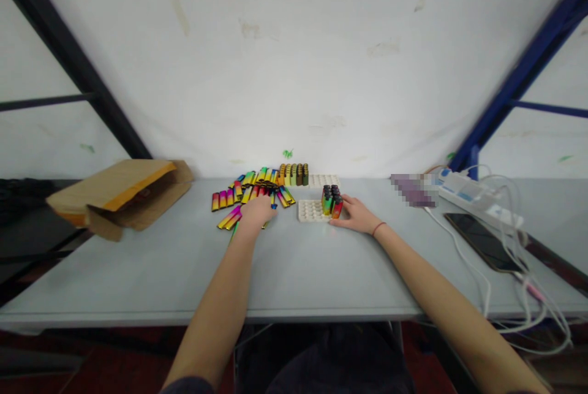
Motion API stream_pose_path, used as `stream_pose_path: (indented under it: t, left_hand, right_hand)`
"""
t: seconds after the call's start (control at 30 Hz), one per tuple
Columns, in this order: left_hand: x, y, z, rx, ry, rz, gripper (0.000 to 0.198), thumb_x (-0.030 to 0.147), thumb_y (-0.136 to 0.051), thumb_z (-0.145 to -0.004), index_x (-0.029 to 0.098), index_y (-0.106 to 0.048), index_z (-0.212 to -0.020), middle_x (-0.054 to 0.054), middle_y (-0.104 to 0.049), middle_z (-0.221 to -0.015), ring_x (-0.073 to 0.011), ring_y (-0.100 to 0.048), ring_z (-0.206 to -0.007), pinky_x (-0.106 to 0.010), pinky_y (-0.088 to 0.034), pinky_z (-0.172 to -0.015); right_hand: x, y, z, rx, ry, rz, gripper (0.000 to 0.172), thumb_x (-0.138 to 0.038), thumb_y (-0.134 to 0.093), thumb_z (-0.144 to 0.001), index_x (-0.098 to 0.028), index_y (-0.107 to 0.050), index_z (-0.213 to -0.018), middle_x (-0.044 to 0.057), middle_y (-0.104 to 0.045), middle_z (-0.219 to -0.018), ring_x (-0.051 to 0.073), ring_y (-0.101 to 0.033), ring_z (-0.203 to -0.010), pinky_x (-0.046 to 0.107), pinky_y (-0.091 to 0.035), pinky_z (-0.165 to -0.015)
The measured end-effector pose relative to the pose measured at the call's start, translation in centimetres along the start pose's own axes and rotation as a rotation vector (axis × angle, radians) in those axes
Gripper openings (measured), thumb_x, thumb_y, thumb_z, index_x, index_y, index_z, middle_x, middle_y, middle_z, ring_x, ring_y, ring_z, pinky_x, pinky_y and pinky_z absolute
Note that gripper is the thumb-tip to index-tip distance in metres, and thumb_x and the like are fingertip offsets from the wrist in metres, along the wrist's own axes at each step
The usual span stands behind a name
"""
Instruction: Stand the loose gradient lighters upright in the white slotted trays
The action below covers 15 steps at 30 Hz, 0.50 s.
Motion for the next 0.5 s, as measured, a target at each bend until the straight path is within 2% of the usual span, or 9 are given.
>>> stream_pose_path:
  t: [0.13, 0.2, 0.27, 0.33, 0.4, 0.5]
  left_hand:
    - [0.4, 0.6, -0.7, 0.133, -0.039, 0.26, 0.011, 0.03, -0.063, -0.083, 0.019, -0.067, -0.085, -0.02, -0.076, -0.1, -0.0372, -0.069, -0.109, -0.039, -0.051, -0.089]
    - [0.4, 0.7, -0.9, 0.178, -0.021, 0.537, 0.007, 0.025, -0.066, -0.082, 0.02, -0.062, -0.086, -0.014, -0.075, -0.086, -0.0325, -0.073, -0.092, -0.034, -0.052, -0.079]
    - [0.6, 0.1, -1.1, 0.146, 0.019, 0.867, 0.013, 0.02, -0.068, -0.081, 0.022, -0.057, -0.088, -0.005, -0.069, -0.068, -0.0236, -0.07, -0.065, -0.028, -0.049, -0.063]
    - [1.3, -0.6, -1.2, 0.082, 0.029, 1.115, 0.019, 0.018, -0.068, -0.083, 0.023, -0.053, -0.094, 0.003, -0.062, -0.06, -0.0147, -0.057, -0.044, -0.023, -0.041, -0.05]
    - [2.2, -1.0, -1.2, 0.042, -0.005, 1.221, 0.023, 0.019, -0.067, -0.085, 0.023, -0.051, -0.101, 0.007, -0.059, -0.058, -0.0094, -0.046, -0.036, -0.019, -0.033, -0.043]
    - [3.2, -1.3, -1.0, 0.037, -0.037, 1.292, 0.022, 0.024, -0.068, -0.088, 0.023, -0.052, -0.104, 0.01, -0.051, -0.055, -0.0065, -0.038, -0.034, -0.017, -0.024, -0.039]
  right_hand:
    - [0.0, -0.1, 0.0, -0.006, -0.011, 0.001, 0.071, -0.07, -0.065, -0.087, -0.015, -0.065, -0.131, 0.021, -0.059, -0.14, 0.037, -0.059, -0.123, 0.051, -0.048, -0.107]
    - [0.0, -0.1, 0.0, -0.005, -0.006, 0.0, 0.069, -0.069, -0.065, -0.087, -0.015, -0.065, -0.13, 0.021, -0.059, -0.14, 0.037, -0.059, -0.123, 0.051, -0.048, -0.106]
    - [0.0, -0.1, 0.0, -0.002, -0.003, 0.004, 0.068, -0.07, -0.065, -0.087, -0.016, -0.066, -0.128, 0.02, -0.06, -0.139, 0.037, -0.06, -0.122, 0.051, -0.048, -0.105]
    - [0.1, -0.1, 0.0, -0.004, 0.0, 0.006, 0.068, -0.07, -0.064, -0.087, -0.016, -0.067, -0.128, 0.02, -0.061, -0.137, 0.037, -0.06, -0.121, 0.05, -0.049, -0.104]
    - [0.1, -0.1, 0.0, -0.007, 0.002, 0.002, 0.07, -0.071, -0.063, -0.087, -0.016, -0.066, -0.129, 0.02, -0.061, -0.136, 0.036, -0.061, -0.12, 0.05, -0.049, -0.104]
    - [0.2, -0.1, 0.0, -0.004, 0.002, 0.001, 0.07, -0.071, -0.064, -0.087, -0.016, -0.065, -0.13, 0.02, -0.061, -0.137, 0.036, -0.061, -0.12, 0.051, -0.048, -0.105]
Point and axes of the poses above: each hand's wrist, its own z-axis away from the middle knuckle, its own y-axis out of the back of the hand, x = y × z, the point moved 7 cm from there along -z, towards the middle knuckle
